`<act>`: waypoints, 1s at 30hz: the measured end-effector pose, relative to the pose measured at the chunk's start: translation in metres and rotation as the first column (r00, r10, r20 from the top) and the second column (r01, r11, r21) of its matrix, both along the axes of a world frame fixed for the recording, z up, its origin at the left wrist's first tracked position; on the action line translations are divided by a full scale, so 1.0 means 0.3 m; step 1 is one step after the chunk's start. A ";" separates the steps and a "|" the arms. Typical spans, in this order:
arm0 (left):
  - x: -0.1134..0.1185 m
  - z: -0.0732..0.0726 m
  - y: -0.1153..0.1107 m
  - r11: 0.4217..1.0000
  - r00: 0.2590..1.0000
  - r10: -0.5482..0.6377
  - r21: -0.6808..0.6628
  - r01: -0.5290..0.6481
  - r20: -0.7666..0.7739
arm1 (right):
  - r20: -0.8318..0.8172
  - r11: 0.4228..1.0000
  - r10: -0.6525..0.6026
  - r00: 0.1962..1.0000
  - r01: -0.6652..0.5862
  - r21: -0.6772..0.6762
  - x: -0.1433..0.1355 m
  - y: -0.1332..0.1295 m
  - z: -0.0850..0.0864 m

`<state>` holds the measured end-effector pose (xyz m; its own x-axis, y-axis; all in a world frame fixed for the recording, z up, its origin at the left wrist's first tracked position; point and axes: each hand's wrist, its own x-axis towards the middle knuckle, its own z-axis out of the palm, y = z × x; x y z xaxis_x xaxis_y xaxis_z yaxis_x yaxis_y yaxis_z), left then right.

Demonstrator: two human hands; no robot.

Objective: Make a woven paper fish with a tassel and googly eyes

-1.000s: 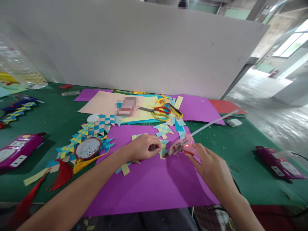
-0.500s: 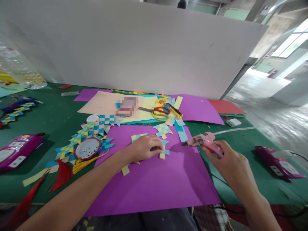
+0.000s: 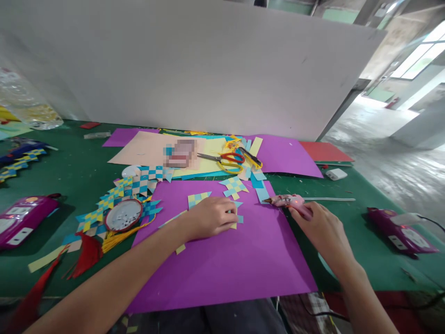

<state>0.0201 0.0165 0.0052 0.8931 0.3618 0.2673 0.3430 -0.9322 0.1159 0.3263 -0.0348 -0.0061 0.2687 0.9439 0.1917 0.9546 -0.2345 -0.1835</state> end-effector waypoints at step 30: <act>-0.003 0.015 -0.002 0.990 0.996 0.084 -0.114 -0.088 -0.038 | 0.283 0.643 0.739 0.611 -0.766 -0.024 -0.281 -0.074 -0.011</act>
<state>0.0193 0.0159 0.0097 0.8649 0.4645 0.1902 0.4269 -0.8801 0.2079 0.2420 -0.0570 -0.0095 -0.5969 0.7666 0.2369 0.7998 0.5920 0.0995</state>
